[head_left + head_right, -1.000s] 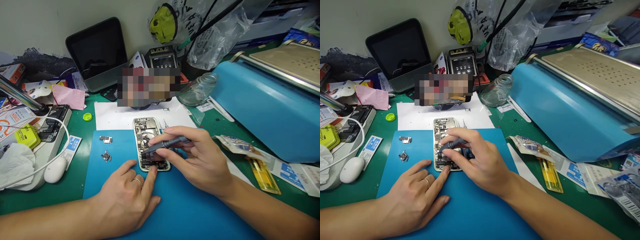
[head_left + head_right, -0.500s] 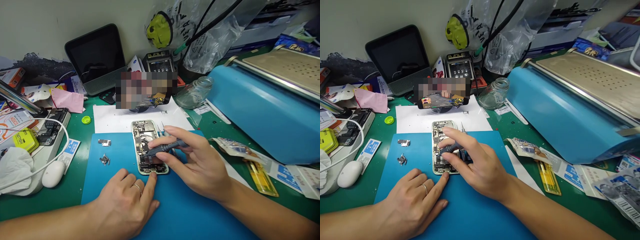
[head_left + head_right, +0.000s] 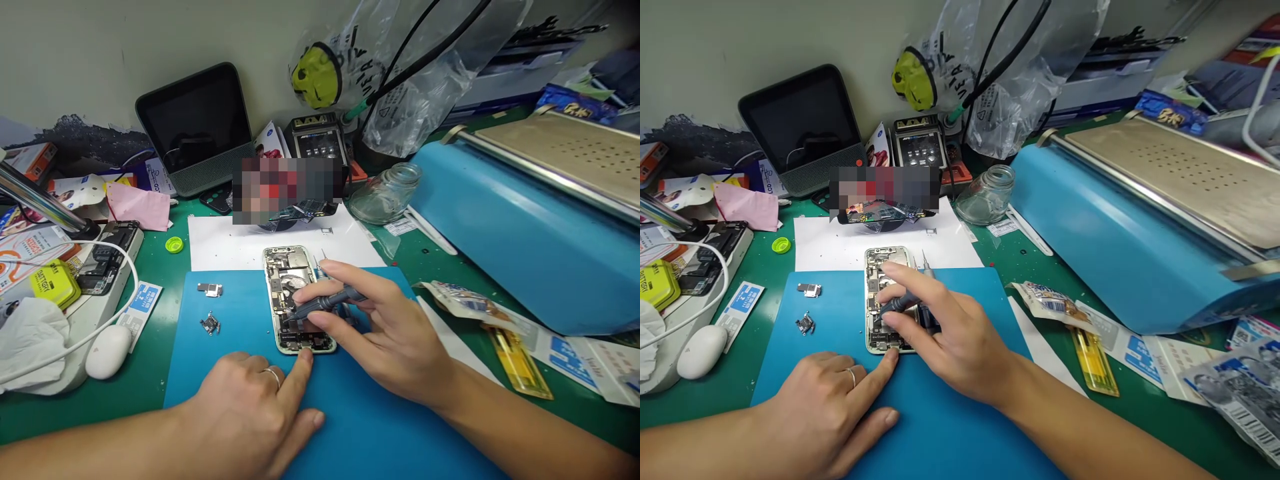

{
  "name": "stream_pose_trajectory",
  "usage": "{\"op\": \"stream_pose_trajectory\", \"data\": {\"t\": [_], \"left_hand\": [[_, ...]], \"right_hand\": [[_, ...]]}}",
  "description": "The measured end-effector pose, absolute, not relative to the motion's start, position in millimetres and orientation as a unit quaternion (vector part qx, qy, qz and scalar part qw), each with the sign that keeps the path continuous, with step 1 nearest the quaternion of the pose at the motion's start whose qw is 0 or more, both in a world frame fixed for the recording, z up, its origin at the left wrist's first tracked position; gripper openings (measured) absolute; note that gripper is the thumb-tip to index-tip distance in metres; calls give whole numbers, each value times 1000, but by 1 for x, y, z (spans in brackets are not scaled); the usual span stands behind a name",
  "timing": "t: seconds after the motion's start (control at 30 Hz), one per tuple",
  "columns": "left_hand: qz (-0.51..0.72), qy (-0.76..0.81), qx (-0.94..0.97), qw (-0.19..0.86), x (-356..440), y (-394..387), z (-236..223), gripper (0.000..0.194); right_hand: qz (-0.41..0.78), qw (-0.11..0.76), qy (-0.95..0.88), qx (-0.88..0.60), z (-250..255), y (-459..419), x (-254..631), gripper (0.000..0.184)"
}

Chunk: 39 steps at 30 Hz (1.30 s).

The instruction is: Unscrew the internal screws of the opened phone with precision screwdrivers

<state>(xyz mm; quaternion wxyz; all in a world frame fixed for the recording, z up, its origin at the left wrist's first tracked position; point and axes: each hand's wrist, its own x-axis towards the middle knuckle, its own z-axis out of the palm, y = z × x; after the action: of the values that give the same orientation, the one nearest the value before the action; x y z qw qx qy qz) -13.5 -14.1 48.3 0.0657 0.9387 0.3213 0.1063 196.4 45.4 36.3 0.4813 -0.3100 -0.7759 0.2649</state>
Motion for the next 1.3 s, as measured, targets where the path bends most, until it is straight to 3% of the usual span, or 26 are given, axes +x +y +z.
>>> {"op": "stream_pose_trajectory", "data": {"t": [0.37,0.63,0.93,1.3], "left_hand": [[95,321,940,68,-14,-15,49,46],[75,317,944,61,-14,-14,49,48],[68,316,944,64,-14,-14,48,49],[75,315,944,65,-14,-14,49,50]], "right_hand": [[257,461,-789,-314,37,44,196,62],[314,501,-743,-314,33,43,194,69],[274,488,-765,-319,34,44,196,59],[232,479,-772,-347,35,42,198,58]]}}
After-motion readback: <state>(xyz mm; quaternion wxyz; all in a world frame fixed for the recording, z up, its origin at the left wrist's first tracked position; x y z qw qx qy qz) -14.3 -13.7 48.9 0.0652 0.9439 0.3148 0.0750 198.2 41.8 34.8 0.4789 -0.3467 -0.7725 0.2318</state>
